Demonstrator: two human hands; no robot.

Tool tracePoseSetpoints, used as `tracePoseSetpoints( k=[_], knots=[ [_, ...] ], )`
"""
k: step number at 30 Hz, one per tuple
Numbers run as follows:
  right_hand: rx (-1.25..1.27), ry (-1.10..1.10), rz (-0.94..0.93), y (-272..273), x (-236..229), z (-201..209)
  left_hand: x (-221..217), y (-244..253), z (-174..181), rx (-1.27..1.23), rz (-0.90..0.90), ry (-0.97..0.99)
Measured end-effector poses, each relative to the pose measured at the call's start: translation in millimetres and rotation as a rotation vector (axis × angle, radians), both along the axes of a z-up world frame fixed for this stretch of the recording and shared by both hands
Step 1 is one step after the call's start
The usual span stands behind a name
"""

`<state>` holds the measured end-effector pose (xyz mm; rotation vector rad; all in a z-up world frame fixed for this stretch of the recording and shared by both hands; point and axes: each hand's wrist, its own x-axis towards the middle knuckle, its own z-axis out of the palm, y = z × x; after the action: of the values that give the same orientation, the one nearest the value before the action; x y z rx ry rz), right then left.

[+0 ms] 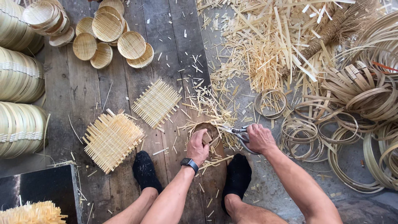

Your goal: The person assembles circular bamboo frames and woven bases by hand, using scissors to trim excess strips and a metal hoop to shape the components.

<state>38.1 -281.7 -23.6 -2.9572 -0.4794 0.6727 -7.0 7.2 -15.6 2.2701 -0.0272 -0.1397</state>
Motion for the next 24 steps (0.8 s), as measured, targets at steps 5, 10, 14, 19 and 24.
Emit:
tracePoseSetpoints(
  k=[5,10,14,19,24],
  knots=[
    [0.021,-0.028,0.006,21,5,-13,6,9,-5,0.064,-0.118,-0.013],
    [-0.056,0.099,-0.001,0,7,-8,-2,-1,7,0.121,0.117,0.085],
    [-0.006,-0.072,0.032,15,7,-6,-4,-11,8,0.19,0.113,-0.056],
    [-0.062,0.083,0.018,20,9,-21,-2,-3,6,0.182,0.05,-0.106],
    [0.006,0.002,-0.019,-7,7,-10,1,-1,8,0.021,0.149,-0.056]
  ],
)
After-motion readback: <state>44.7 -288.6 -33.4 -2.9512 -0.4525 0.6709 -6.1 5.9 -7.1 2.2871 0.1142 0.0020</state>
